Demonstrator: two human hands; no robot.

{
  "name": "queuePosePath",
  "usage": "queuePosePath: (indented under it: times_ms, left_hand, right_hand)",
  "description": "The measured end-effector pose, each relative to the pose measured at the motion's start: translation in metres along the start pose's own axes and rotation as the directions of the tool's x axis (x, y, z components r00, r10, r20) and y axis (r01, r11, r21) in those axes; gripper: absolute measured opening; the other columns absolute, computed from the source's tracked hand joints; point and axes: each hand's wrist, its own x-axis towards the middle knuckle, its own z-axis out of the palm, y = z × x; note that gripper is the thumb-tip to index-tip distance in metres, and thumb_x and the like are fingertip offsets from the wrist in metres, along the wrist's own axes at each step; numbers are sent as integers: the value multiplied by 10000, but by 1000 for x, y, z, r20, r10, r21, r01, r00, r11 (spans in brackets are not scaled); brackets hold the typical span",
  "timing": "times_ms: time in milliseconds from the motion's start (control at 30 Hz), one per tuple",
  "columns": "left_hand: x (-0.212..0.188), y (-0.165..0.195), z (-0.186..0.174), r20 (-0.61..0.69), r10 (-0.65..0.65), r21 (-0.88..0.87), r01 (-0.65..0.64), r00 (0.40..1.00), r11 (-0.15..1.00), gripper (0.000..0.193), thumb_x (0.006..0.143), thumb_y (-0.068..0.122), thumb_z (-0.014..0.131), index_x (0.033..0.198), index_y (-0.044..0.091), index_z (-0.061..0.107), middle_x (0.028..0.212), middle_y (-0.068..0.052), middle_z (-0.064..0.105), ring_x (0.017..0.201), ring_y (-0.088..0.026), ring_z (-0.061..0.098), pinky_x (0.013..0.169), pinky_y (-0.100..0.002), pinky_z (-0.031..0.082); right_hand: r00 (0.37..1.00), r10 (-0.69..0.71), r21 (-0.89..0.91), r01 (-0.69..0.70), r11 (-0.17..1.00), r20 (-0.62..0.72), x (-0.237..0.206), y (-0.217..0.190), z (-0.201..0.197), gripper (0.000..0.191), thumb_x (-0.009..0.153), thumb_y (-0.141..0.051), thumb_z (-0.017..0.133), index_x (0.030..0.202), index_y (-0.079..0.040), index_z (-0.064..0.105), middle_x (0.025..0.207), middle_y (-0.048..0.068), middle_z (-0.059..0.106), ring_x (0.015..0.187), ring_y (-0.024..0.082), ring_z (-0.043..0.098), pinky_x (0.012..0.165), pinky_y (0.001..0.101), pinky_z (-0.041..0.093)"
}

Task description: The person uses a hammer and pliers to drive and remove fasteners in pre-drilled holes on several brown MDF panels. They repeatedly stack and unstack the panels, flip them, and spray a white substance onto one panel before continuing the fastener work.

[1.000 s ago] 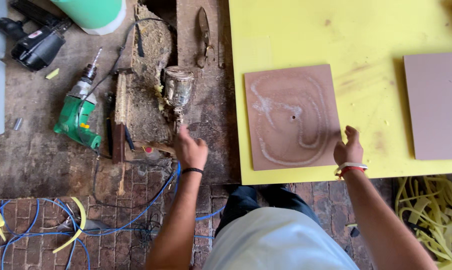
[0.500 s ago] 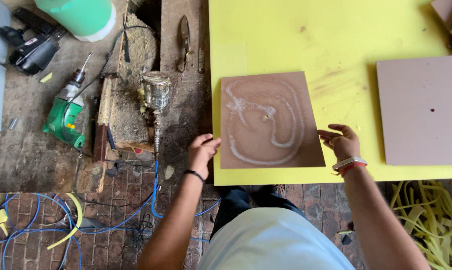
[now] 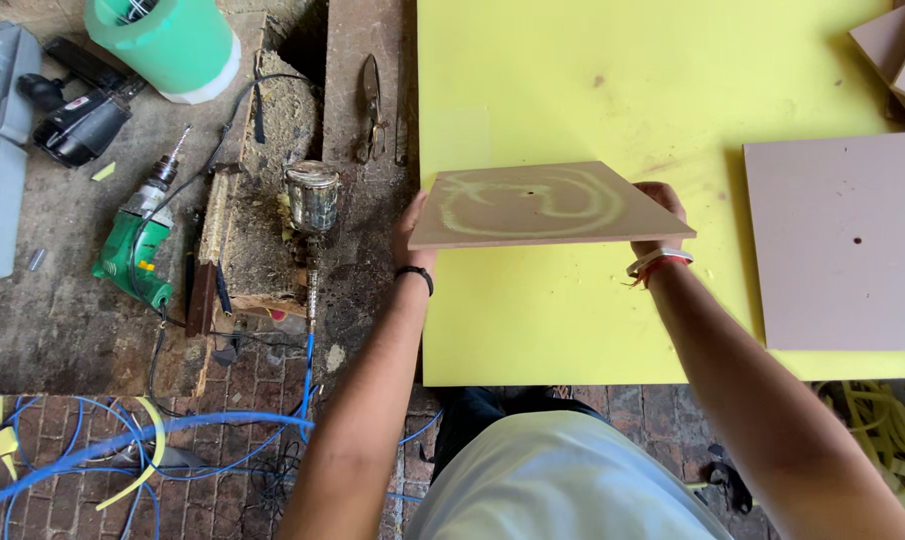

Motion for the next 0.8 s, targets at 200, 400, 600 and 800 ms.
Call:
queuePosePath:
  times_ms: [200,400,600,800]
  left_hand:
    - [16,11,8,-64,178,274,-154,982,949,253,912,225,716,1154,160,747,1209,-92,756,1103,-177,721,896,-346,611]
    - [11,34,-8,-215,217,305,-145,952,941,206,859,191,803,1045,114,758,1091,-89,797,1019,-189,769,859,-327,640]
    - [-5,12,-28,-138,129,290,-85,982,953,224,851,122,772,1074,114,763,1124,-90,770,1023,-198,746,868,-331,633]
    - [-21,-45,-48,-48,-73,316,85,996,945,265,876,102,751,1141,98,770,1155,-111,772,1019,-197,752,902,-326,605]
  right_hand:
    - [968,-250,-210,249,946,21,9,-15,11,321,938,-117,791,1235,-6,739,1072,88,766,948,127,698,842,270,568]
    - [982,-178,-268,154,951,-66,-12,-29,3,429,830,-287,930,982,-1,649,907,60,753,826,109,708,743,242,569]
    - [975,-163,-154,140,978,-148,-29,-1,2,336,877,-207,927,953,-4,671,904,82,731,805,121,644,737,249,549]
    - [989,93,-162,-111,980,-112,-52,40,1,355,854,-183,873,1107,16,723,1001,108,753,870,148,682,789,277,568]
